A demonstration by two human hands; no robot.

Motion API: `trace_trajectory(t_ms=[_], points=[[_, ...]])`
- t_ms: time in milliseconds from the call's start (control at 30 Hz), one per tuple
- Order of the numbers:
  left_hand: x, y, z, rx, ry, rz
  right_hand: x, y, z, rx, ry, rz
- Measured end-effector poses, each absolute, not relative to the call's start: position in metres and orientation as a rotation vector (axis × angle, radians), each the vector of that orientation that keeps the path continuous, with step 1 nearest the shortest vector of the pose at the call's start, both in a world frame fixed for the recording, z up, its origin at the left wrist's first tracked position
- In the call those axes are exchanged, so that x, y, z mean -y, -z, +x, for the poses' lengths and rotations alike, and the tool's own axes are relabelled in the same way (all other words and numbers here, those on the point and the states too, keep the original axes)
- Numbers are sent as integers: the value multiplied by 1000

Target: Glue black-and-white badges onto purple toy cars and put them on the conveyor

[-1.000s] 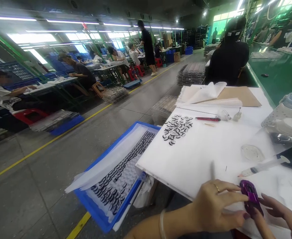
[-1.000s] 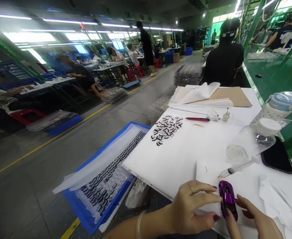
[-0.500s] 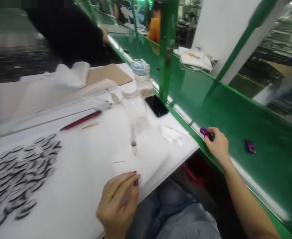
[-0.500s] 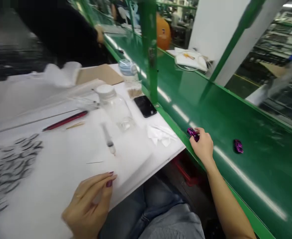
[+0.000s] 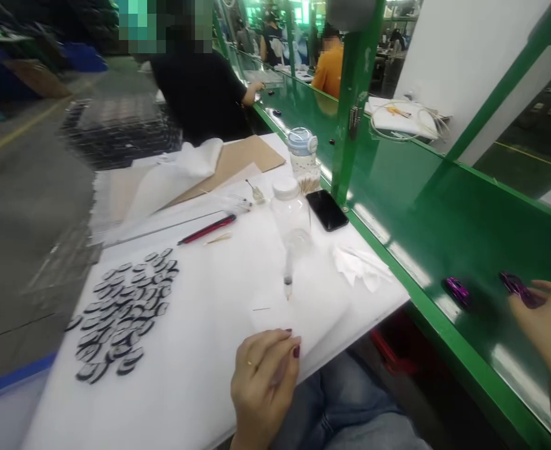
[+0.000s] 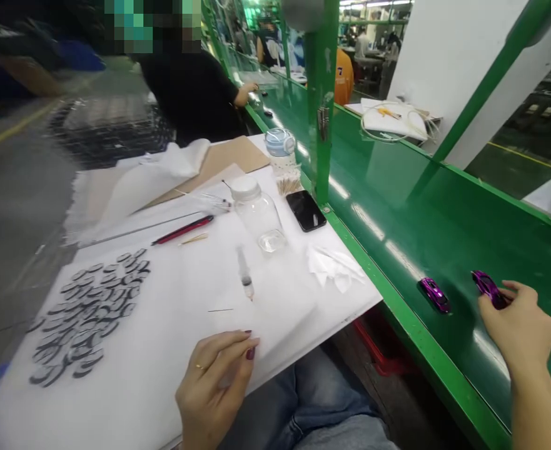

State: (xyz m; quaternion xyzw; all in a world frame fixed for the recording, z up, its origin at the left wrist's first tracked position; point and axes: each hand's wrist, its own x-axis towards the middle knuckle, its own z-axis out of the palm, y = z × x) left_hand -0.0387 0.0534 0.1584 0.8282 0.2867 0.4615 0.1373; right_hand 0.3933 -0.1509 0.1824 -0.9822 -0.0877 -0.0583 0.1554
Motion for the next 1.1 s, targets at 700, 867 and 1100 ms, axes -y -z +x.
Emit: trace_trajectory(t_ms=[700,867,1100], points=[[-37,-144,-26,-1190,-1297,2403,-131,-204,289,1689,-151,-2124],[-34,-148,-27,-1202,-1311,2336,-108,-213,277,1691,-162,-2139],[-24,-157,-18,-1250,-1475,2315,-115,-223,262,1697,-98,-2232]])
